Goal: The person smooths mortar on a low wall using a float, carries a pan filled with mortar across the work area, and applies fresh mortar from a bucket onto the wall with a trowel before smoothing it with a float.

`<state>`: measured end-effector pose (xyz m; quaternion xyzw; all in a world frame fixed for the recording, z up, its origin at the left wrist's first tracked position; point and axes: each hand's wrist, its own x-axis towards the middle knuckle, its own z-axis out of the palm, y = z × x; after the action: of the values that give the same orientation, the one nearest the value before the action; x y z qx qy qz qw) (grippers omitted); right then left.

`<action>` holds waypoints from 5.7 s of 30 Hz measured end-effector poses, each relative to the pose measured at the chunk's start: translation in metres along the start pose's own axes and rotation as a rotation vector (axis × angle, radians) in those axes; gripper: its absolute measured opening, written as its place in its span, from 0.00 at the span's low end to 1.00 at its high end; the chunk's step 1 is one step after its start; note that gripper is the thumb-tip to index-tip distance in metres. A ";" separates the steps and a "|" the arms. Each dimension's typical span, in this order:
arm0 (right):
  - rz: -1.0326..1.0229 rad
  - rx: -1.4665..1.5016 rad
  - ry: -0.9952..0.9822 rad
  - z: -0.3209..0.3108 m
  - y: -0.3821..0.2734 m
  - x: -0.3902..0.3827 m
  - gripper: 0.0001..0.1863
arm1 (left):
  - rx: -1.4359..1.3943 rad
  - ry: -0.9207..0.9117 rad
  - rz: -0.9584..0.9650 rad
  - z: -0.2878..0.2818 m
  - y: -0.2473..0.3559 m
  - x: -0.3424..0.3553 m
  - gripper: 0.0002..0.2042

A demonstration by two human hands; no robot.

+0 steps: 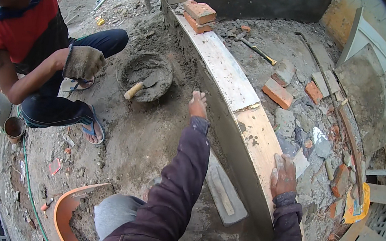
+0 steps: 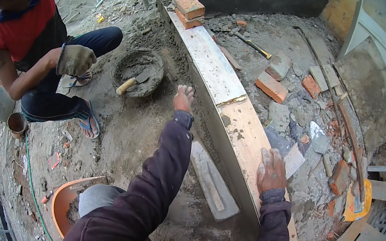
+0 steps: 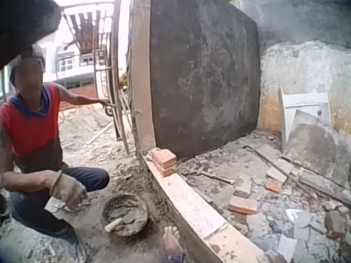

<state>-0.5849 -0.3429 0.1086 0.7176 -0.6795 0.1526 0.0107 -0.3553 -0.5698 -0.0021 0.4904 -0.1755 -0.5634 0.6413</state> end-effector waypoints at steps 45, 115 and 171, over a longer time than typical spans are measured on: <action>0.262 -0.040 -0.117 0.005 0.015 -0.025 0.22 | 0.520 -0.029 -0.049 0.064 0.025 0.030 0.08; 0.077 -0.158 -0.019 0.014 0.011 -0.021 0.23 | 1.153 -0.409 0.000 0.006 0.090 0.095 0.26; 0.321 -0.162 -0.366 0.196 -0.101 -0.011 0.36 | 0.501 -0.589 -0.004 -0.084 -0.108 -0.089 0.24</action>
<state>-0.4462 -0.3678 -0.0615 0.6131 -0.7852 -0.0349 -0.0795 -0.3761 -0.4412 -0.1007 0.4496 -0.4833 -0.6210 0.4226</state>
